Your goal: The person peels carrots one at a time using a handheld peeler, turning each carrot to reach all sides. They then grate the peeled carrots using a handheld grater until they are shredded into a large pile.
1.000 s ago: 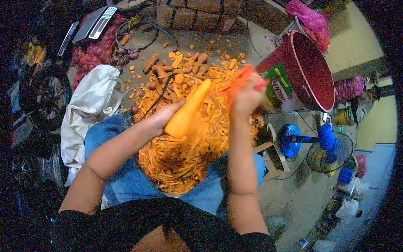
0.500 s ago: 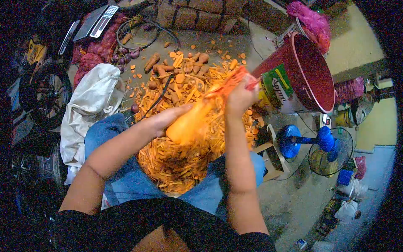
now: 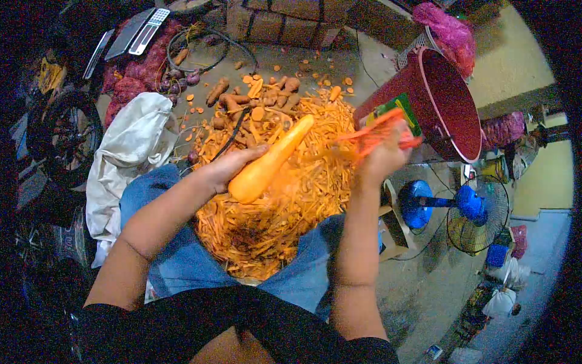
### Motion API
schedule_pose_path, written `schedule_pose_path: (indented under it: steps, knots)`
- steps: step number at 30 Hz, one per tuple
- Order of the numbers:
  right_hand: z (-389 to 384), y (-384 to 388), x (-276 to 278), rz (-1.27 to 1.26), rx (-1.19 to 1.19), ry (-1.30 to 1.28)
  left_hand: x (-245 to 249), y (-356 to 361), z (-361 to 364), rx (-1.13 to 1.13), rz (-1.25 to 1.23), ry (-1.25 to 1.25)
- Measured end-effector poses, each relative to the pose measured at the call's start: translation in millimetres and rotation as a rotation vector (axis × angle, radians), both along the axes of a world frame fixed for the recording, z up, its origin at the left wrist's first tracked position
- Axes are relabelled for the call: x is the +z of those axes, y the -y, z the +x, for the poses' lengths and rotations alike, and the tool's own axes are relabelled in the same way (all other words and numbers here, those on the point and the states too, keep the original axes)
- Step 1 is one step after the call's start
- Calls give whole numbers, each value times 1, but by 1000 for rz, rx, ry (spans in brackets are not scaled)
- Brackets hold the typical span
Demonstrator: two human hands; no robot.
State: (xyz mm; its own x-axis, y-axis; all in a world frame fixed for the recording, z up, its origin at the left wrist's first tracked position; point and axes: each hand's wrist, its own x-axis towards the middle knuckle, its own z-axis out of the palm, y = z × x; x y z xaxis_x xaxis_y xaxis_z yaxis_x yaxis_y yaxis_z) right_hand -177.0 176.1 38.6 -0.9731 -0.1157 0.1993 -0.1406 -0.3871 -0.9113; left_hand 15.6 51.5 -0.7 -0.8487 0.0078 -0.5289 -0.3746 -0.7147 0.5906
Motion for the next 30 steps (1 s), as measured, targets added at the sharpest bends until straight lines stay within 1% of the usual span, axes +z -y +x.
schedule_pose_path:
  steps: [1, 3, 4, 5, 7, 8, 9, 11, 13, 14, 15, 16, 17, 18, 19, 20, 21, 23, 25, 27, 28, 29, 30]
  knots:
    - [-9, -5, 3, -2, 1, -3, 2, 0, 1, 24, 10, -19]
    - [-24, -14, 7, -127, -166, 101, 0, 0, 0, 36, 24, -20]
    - [-35, -17, 4, -62, -258, 117, 0, -1, -1, 45, 40, -18]
    - [-37, -17, -4, -62, -262, 118, -1, -2, -1, 42, 41, -18]
    - [-42, -13, -19, -138, -126, 11, -1, -3, -1, -3, 69, -27]
    - [-41, -4, -29, -83, -161, -99, -1, -4, -1, -6, 68, -27]
    - [-36, 3, -33, -27, -154, -73, -2, -5, -2, -22, 82, -25]
    - [-44, 0, -32, 154, -183, -176, -1, -4, 0, -41, 89, -14]
    - [-82, -22, -33, 19, -158, -43, 3, 1, 0, -16, 32, 2]
    - [-103, -39, -39, 13, -233, -30, 3, 4, 1, -13, 29, 1]
    - [-90, -43, -21, -145, -228, 38, 1, 7, 2, 39, 16, -1]
    - [-75, -36, -3, -162, -345, 131, 0, 11, 2, 87, 3, -3]
    - [-65, -31, 7, -176, -462, 224, 0, 14, 2, 85, 3, -5]
    - [-68, -31, 3, -175, -463, 221, 0, 16, 2, 131, -96, 24]
    - [-73, -30, -5, -152, -413, 112, -1, 18, 2, 178, -196, 53]
    - [-76, -28, -12, -127, -361, 5, -5, 20, 2, 197, -197, 104]
    - [-72, -22, -16, -125, -358, 6, -5, 19, 3, 200, -195, 107]
    - [-48, -1, -24, -24, 28, 82, -5, 18, 4, 181, -136, 124]
    - [-20, 18, -34, 155, 172, -40, -7, 14, 3, 142, -87, 116]
    - [1, 38, -36, 198, 55, -41, -5, 8, 2, 97, -39, 108]
    - [12, 43, -29, 232, 0, -130, 1, 4, 2, 105, -5, 111]
    - [11, 44, -33, 233, -5, -129, 7, 0, 1, 113, 29, 115]
    - [11, 45, -35, 308, -40, -225, 11, -3, 2, 104, 64, 128]
